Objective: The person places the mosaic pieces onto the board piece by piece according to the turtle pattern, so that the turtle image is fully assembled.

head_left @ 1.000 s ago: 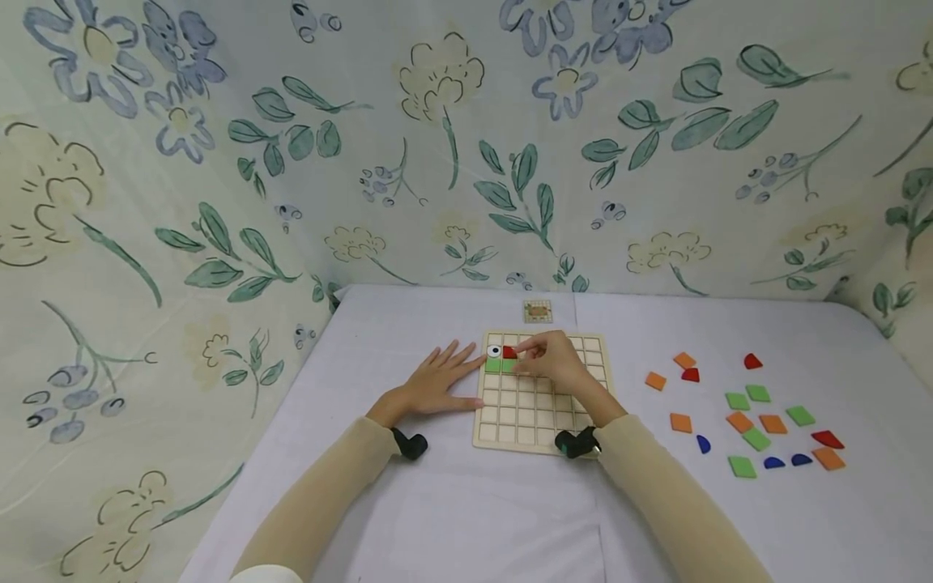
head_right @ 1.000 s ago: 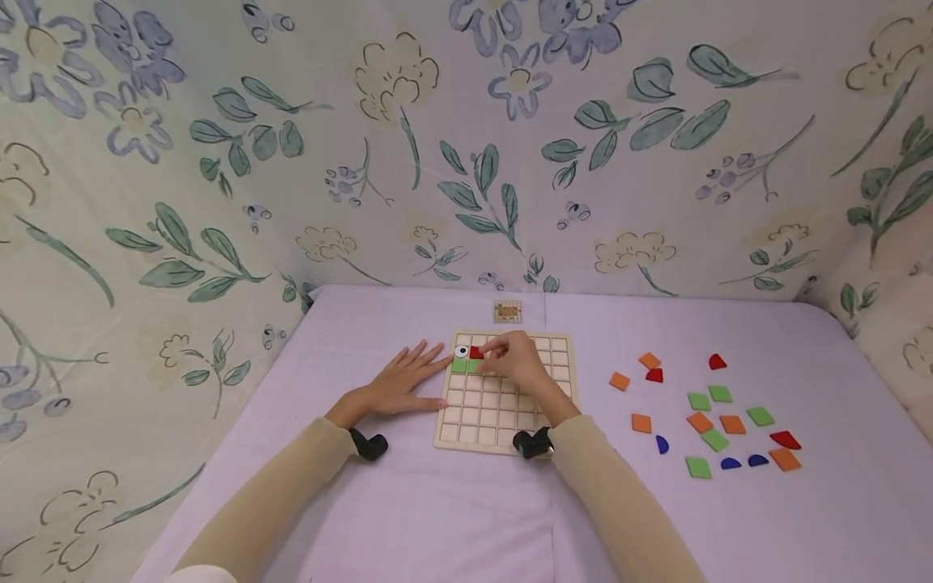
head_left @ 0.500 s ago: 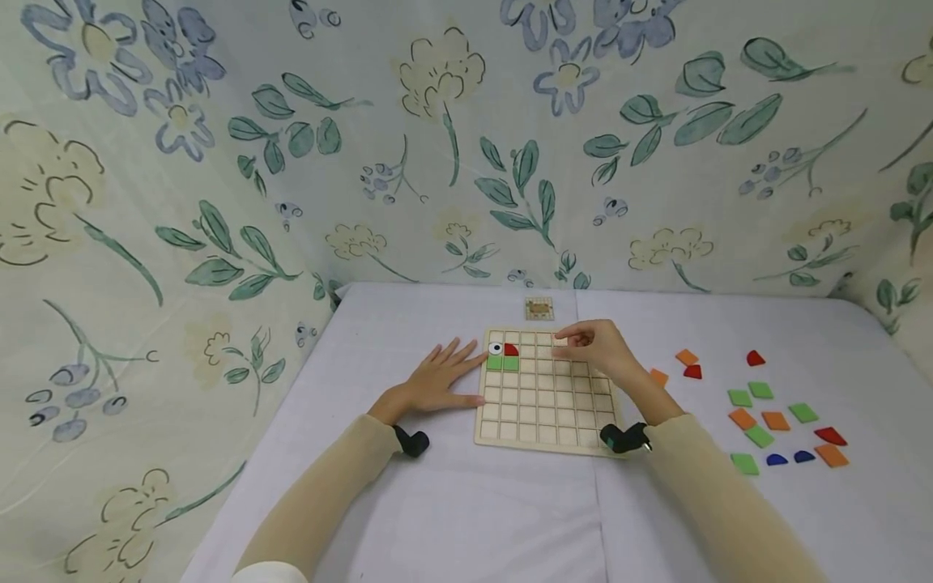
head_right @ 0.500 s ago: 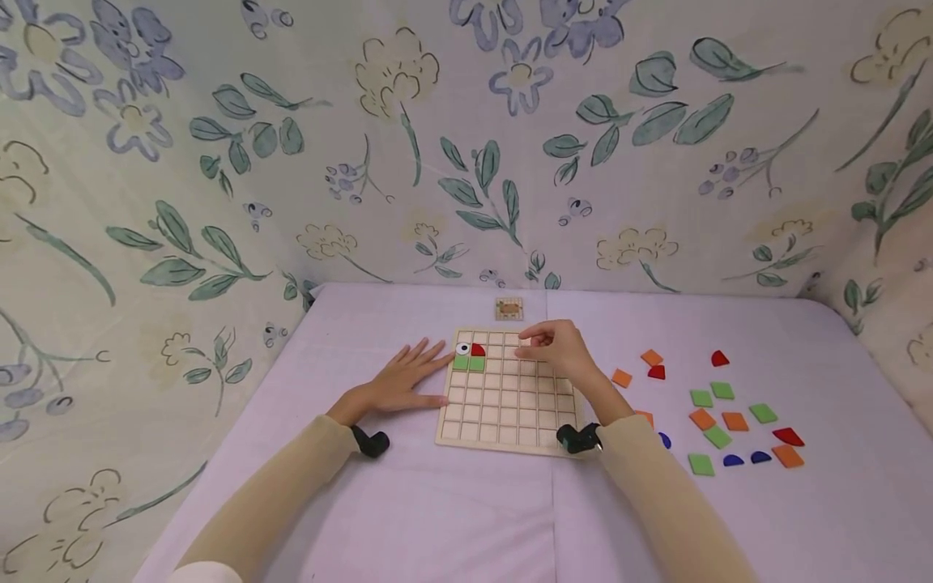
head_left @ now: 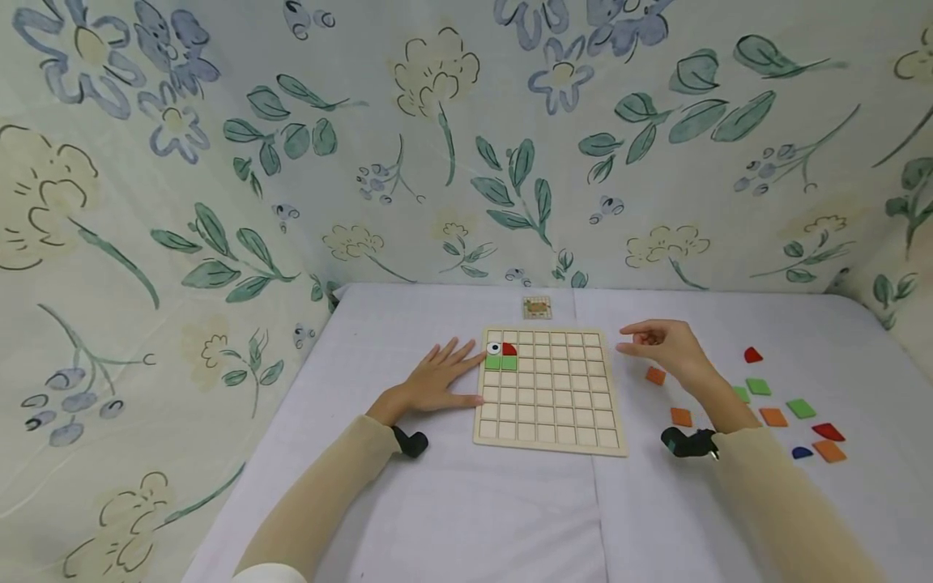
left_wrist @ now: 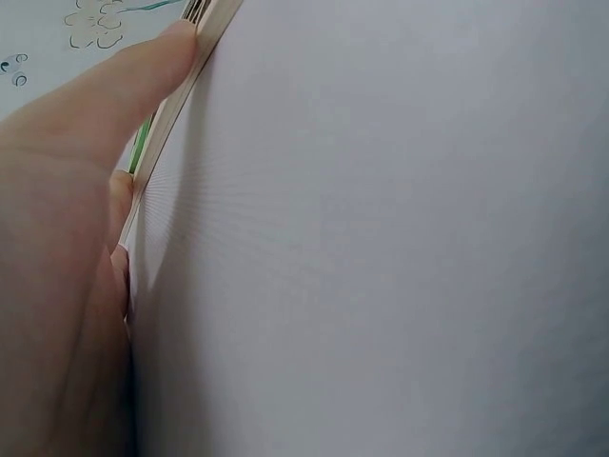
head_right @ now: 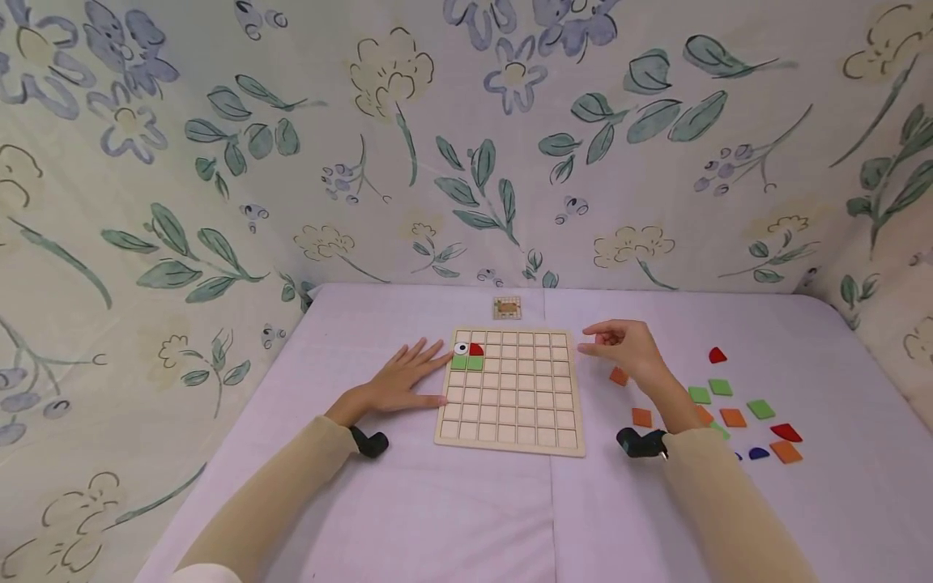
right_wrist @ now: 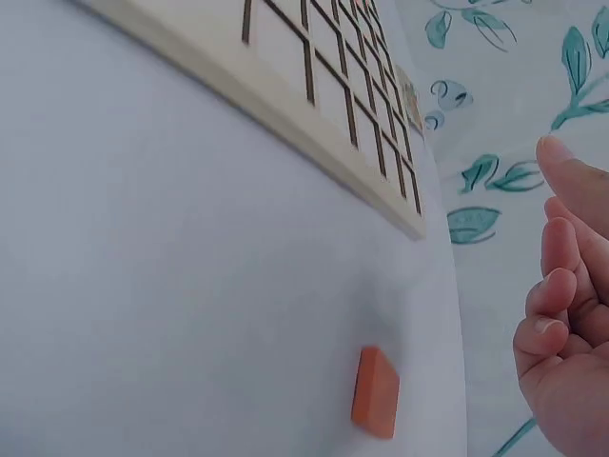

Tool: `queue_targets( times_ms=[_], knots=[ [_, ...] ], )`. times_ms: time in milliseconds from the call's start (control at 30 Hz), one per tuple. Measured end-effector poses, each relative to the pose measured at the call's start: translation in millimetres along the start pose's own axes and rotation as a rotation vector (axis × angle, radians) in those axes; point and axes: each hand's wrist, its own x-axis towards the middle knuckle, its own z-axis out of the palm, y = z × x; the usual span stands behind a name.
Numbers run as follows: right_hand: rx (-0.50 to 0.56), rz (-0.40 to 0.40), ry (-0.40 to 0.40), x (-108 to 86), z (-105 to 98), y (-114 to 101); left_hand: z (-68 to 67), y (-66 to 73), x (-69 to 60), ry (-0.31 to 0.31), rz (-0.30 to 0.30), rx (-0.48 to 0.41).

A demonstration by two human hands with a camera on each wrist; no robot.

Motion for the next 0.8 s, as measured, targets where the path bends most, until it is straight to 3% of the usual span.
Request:
queue_targets(
  times_ms=[367, 800],
  knots=[
    [-0.083, 0.085, 0.095, -19.0, -40, 49, -1.9, 1.7, -1.3, -0.005, -0.006, -0.002],
    [-0.113, 0.196, 0.129, -31.0, -55, 79, -0.2, 0.4, -0.3, -0.017, -0.011, -0.002]
  ],
)
